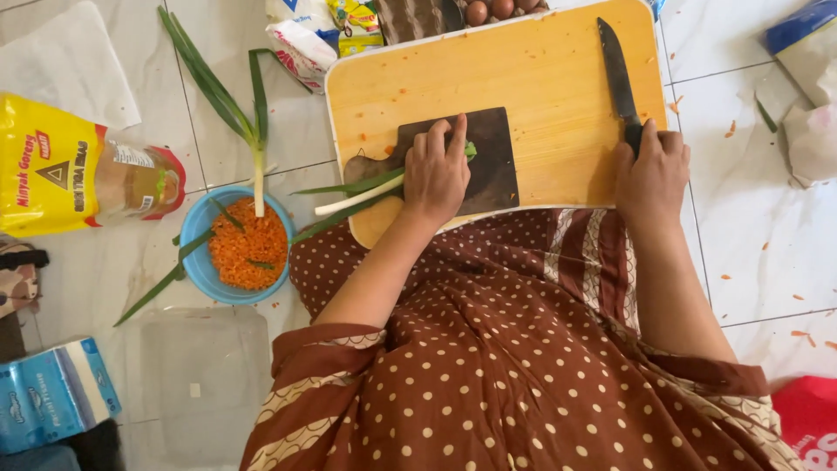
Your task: Chopping green onions on a cutting board using a knife while sitting on the floor.
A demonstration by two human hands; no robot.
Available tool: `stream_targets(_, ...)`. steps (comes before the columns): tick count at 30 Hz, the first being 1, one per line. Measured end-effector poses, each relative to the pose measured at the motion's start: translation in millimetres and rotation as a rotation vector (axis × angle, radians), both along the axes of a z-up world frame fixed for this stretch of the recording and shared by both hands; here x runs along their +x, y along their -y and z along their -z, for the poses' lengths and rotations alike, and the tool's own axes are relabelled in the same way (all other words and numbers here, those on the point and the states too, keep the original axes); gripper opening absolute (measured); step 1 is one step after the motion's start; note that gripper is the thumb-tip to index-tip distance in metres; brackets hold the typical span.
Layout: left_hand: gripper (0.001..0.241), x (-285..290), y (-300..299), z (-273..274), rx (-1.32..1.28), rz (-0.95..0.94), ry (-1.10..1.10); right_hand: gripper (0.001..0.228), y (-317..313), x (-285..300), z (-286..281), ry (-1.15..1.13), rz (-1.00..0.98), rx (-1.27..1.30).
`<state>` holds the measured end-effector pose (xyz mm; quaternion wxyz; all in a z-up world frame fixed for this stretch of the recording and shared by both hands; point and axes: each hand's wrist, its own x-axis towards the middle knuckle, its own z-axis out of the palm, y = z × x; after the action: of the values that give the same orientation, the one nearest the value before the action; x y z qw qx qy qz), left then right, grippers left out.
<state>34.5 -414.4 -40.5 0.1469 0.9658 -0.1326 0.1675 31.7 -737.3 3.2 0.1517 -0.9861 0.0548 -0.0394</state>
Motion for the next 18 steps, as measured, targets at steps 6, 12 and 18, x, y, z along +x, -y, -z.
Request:
stream_targets(6, 0.081, -5.2, -13.9, 2.9, -0.194, 0.117, 0.191, 0.055, -11.0, 17.2, -22.1, -0.191, 0.053, 0.227)
stream_targets(12, 0.015, 1.0, -13.7, 36.5, -0.246, 0.076, 0.357, 0.046, -54.3, -32.3, -48.1, -0.027, -0.137, 0.331)
stream_targets(18, 0.023, -9.8, -12.3, 43.5, -0.197, 0.057, 0.353, 0.054, -91.7, -94.7, -31.9, -0.218, -0.267, 0.157)
